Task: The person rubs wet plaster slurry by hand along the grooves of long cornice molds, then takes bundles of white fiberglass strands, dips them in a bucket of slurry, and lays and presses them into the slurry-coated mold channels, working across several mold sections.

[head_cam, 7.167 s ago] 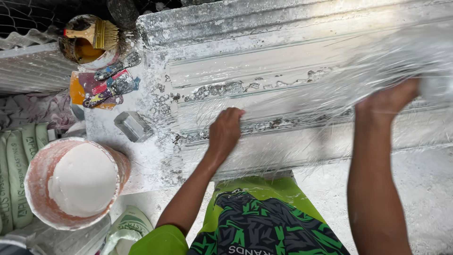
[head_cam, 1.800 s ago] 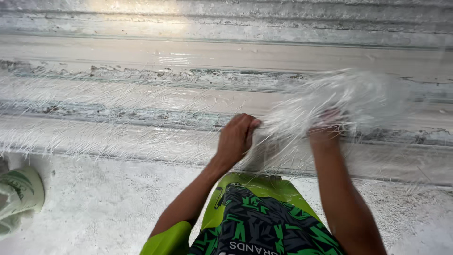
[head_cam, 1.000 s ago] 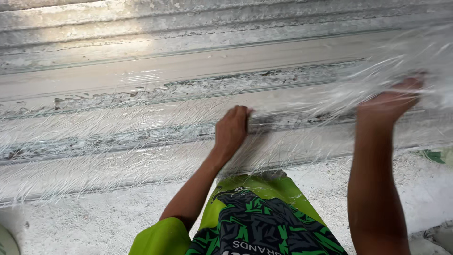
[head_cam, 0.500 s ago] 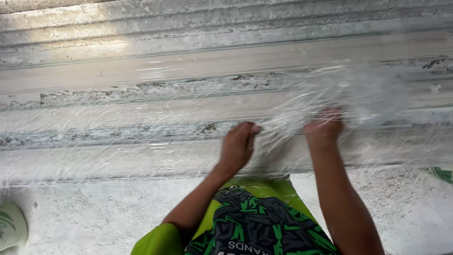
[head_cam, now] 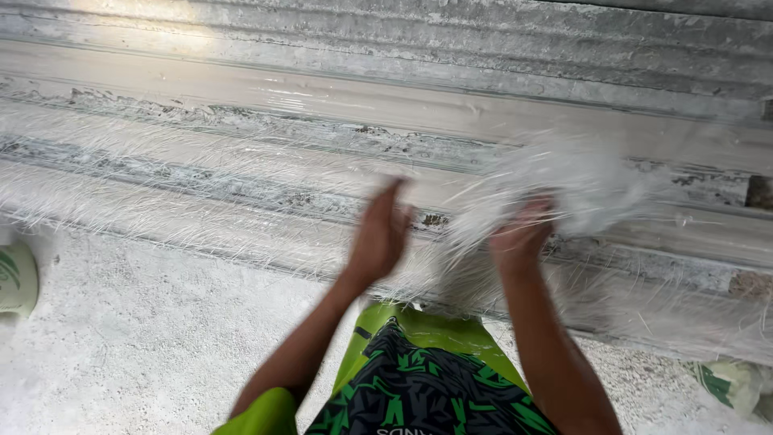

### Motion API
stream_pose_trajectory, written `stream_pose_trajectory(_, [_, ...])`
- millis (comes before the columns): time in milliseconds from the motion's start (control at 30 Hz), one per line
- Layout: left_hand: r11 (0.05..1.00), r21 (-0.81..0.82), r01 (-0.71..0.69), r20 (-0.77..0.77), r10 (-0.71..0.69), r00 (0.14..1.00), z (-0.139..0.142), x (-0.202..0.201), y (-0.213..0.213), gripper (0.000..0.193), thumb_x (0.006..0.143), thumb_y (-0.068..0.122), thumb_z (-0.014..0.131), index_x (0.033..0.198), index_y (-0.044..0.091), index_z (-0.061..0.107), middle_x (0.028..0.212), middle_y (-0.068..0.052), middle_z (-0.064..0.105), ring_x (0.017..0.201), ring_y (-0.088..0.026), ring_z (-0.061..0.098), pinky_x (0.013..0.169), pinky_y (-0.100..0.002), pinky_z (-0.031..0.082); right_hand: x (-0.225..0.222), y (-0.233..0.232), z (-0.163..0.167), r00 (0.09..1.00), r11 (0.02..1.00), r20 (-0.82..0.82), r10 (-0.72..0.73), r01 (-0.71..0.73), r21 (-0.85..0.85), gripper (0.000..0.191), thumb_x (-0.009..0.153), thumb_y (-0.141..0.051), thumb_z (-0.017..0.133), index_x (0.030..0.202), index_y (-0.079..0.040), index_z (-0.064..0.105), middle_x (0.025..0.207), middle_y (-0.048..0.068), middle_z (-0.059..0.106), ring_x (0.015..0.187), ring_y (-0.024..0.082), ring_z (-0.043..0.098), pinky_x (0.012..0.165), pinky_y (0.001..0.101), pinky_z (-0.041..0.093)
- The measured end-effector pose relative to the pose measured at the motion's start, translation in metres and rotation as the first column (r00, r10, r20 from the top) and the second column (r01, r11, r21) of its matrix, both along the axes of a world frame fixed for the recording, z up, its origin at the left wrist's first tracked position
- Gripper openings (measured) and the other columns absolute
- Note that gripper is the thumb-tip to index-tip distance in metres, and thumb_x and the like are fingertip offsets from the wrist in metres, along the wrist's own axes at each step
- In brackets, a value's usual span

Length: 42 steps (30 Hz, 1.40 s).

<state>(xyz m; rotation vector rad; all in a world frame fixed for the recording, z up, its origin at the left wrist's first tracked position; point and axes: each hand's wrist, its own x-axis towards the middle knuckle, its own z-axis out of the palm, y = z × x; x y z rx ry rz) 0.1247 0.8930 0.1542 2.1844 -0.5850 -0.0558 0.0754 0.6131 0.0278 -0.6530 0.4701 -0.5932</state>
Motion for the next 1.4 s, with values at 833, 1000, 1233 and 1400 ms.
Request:
stream_pose_trajectory(833, [0.981,-0.069,0.179,-0.195,-0.189,0.962,-0.019,-0.04,-0.093,0.029,0.111,0.023,0.049,0.105,0.005,0.071,0.083,-0.012,0.072,0.063,-0.019,0.061,0.052,-0.034,0.051,-0.026,-0.083,0.035,0.998,0.994,0.01,-0.066,0.066,-0.082,0.043,0.109,-0.031,0.05,0.14,-0.001,0.057,0.116,0.015,0.062,0.096,0.025,0.062,0.08,0.0385,0.056])
stream_pose_trajectory(1000, [0.944,0.261,0.2,0.109,-0.235,0.966,-0.054,0.01,-0.08,0.028,0.111,0.023,0.045,0.104,0.006,0.066,0.087,-0.011,0.071,0.064,-0.02,0.062,0.048,-0.036,0.05,-0.033,-0.2,0.069,0.937,0.914,0.133,-0.322,0.345,-0.213,0.042,0.109,-0.03,0.05,0.14,-0.001,0.057,0.114,0.015,0.062,0.095,0.024,0.062,0.079,0.0381,0.056])
stream_pose_trajectory(1233, [0.91,0.413,-0.033,0.388,-0.142,0.911,-0.023,0.011,-0.082,0.052,0.103,0.037,0.049,0.134,-0.004,0.056,0.14,-0.031,0.058,0.13,-0.048,0.048,0.108,-0.062,0.034,-0.069,-0.198,0.117,0.897,0.876,-0.03,-0.441,0.423,-0.231,0.053,0.109,-0.048,0.037,0.136,-0.005,0.053,0.12,0.015,0.059,0.106,0.025,0.06,0.092,0.0437,0.057])
stream_pose_trajectory(1400, [0.881,-0.311,0.357,-0.261,-0.44,0.859,0.014,-0.048,-0.133,0.044,0.11,0.031,0.045,0.131,-0.006,0.057,0.117,-0.027,0.066,0.109,-0.04,0.063,0.097,-0.05,0.049,-0.069,-0.087,0.067,0.946,0.957,-0.144,-0.291,0.288,-0.039,0.047,0.105,-0.042,0.043,0.141,-0.014,0.054,0.138,0.007,0.062,0.124,0.02,0.064,0.107,0.0388,0.057])
